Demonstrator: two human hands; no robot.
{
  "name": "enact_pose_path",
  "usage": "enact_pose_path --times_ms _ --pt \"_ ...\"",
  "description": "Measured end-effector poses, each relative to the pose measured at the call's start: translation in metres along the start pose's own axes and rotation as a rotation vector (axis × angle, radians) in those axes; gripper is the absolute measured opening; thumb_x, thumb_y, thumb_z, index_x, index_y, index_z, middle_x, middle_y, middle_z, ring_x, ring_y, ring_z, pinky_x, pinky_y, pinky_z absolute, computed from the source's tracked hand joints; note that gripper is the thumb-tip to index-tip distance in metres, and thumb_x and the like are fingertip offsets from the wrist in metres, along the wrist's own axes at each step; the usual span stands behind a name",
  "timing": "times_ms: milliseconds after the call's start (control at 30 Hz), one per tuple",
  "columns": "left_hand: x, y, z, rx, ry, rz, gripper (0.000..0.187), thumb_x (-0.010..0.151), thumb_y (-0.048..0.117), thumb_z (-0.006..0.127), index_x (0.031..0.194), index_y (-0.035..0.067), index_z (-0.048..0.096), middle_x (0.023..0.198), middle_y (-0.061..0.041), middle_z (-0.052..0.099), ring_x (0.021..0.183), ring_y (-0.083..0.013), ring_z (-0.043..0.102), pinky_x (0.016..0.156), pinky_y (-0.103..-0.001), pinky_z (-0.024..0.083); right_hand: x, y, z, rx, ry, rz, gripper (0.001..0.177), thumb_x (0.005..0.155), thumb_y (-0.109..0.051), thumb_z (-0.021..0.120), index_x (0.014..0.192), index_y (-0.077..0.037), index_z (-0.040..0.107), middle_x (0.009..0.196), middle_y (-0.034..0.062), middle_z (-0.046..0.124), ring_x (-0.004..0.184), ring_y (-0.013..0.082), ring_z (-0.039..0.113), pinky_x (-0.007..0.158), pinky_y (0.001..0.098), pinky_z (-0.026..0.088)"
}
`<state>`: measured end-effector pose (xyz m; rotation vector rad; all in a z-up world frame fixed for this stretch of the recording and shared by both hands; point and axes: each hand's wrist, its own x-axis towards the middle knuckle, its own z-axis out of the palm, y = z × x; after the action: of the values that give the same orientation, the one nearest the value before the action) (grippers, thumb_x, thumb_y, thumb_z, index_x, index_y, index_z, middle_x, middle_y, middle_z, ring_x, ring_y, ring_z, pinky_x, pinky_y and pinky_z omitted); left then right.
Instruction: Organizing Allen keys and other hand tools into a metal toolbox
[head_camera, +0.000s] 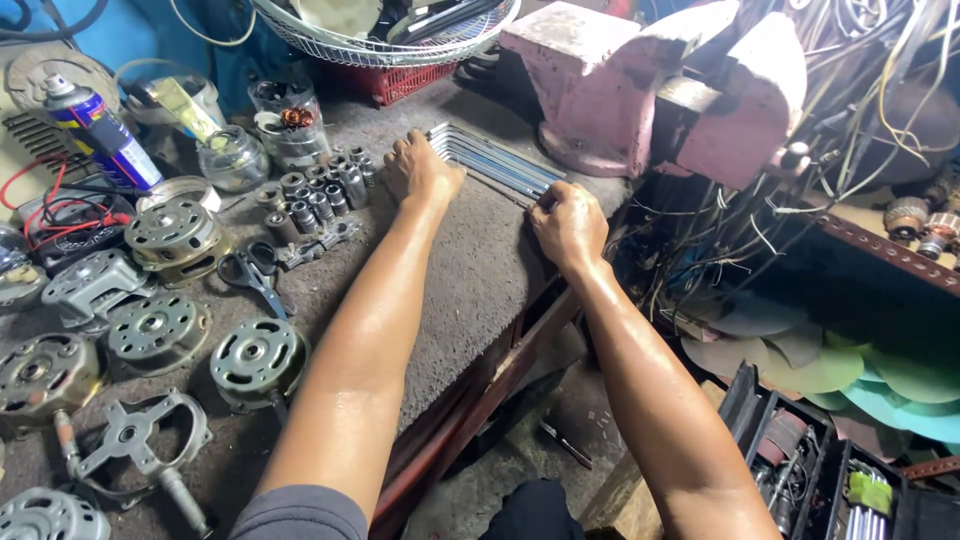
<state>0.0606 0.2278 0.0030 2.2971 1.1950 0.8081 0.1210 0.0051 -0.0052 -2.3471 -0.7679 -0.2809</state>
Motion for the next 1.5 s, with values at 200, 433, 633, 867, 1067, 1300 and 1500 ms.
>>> enact_pose_path --times_ms 200,433,633,867,1067,1300,1500 --pt "0.010 -0.002 -0.002 0.014 -0.018 -0.035 0.079 0.069 0.032 0.088 0.133 0.004 0.051 0.130 -0.022 0.058 0.127 -0.0409 0.056 0.108 -0.049 0.043 0.022 -0.002 0.012 -0.042 -0.031 0.085 0.014 0.077 -0.037 0.075 0.084 -0.025 0.074 0.091 0.0070 0.071 0.100 0.0333 0.072 0.087 0.0482 0.058" --pt "0.016 -0.005 0.000 -0.033 -0.011 -0.056 0.074 0.072 0.028 0.086 0.130 0.002 0.049 0.131 -0.024 0.055 0.127 -0.0439 0.054 0.107 -0.054 0.042 0.030 -0.012 0.013 -0.052 -0.040 0.108 0.020 0.079 -0.033 0.077 0.093 -0.019 0.072 0.097 0.0090 0.070 0.107 0.0345 0.070 0.092 0.0496 0.057" --pt "0.020 -0.004 -0.003 -0.022 -0.041 -0.116 0.075 0.072 0.030 0.084 0.132 0.003 0.050 0.131 -0.023 0.056 0.127 -0.0430 0.055 0.104 -0.054 0.047 0.034 -0.016 0.013 -0.086 -0.054 0.126 0.023 0.081 -0.034 0.076 0.095 -0.018 0.067 0.101 0.0090 0.068 0.110 0.0346 0.068 0.094 0.0506 0.056" --pt "0.003 0.008 -0.017 -0.109 -0.043 -0.115 0.075 0.075 0.019 0.079 0.139 -0.002 0.045 0.136 -0.026 0.052 0.132 -0.0445 0.053 0.110 -0.053 0.043 0.031 -0.015 0.014 -0.054 -0.043 0.136 0.021 0.083 -0.034 0.074 0.094 -0.018 0.066 0.100 0.0077 0.067 0.111 0.0327 0.067 0.097 0.0494 0.054" --pt "0.002 0.013 -0.019 -0.005 -0.109 -0.087 0.079 0.081 0.026 0.081 0.144 -0.001 0.044 0.138 -0.025 0.051 0.136 -0.0434 0.047 0.112 -0.055 0.038 0.025 -0.008 0.010 0.006 -0.027 0.083 0.022 0.083 -0.036 0.075 0.093 -0.020 0.066 0.097 0.0069 0.066 0.108 0.0329 0.067 0.095 0.0484 0.054" --pt "-0.065 0.072 -0.059 -0.100 -0.245 0.166 0.076 0.082 -0.009 0.072 0.149 -0.014 0.036 0.148 -0.038 0.043 0.144 -0.0514 0.039 0.120 -0.053 0.033 -0.011 0.035 -0.021 0.242 0.143 -0.199 0.023 0.076 -0.028 0.083 0.088 -0.015 0.068 0.082 0.0141 0.062 0.086 0.0393 0.068 0.077 0.0495 0.055" --pt "-0.136 0.130 -0.021 0.254 -0.227 0.526 0.022 0.070 0.003 0.071 0.092 0.006 0.072 0.087 -0.017 0.075 0.082 -0.0389 0.073 0.076 -0.050 0.056 -0.080 0.079 -0.102 0.264 0.181 -0.160 0.017 0.078 -0.013 0.078 0.089 -0.004 0.071 0.078 0.0066 0.062 0.067 0.0187 0.058 0.063 0.0316 0.050"
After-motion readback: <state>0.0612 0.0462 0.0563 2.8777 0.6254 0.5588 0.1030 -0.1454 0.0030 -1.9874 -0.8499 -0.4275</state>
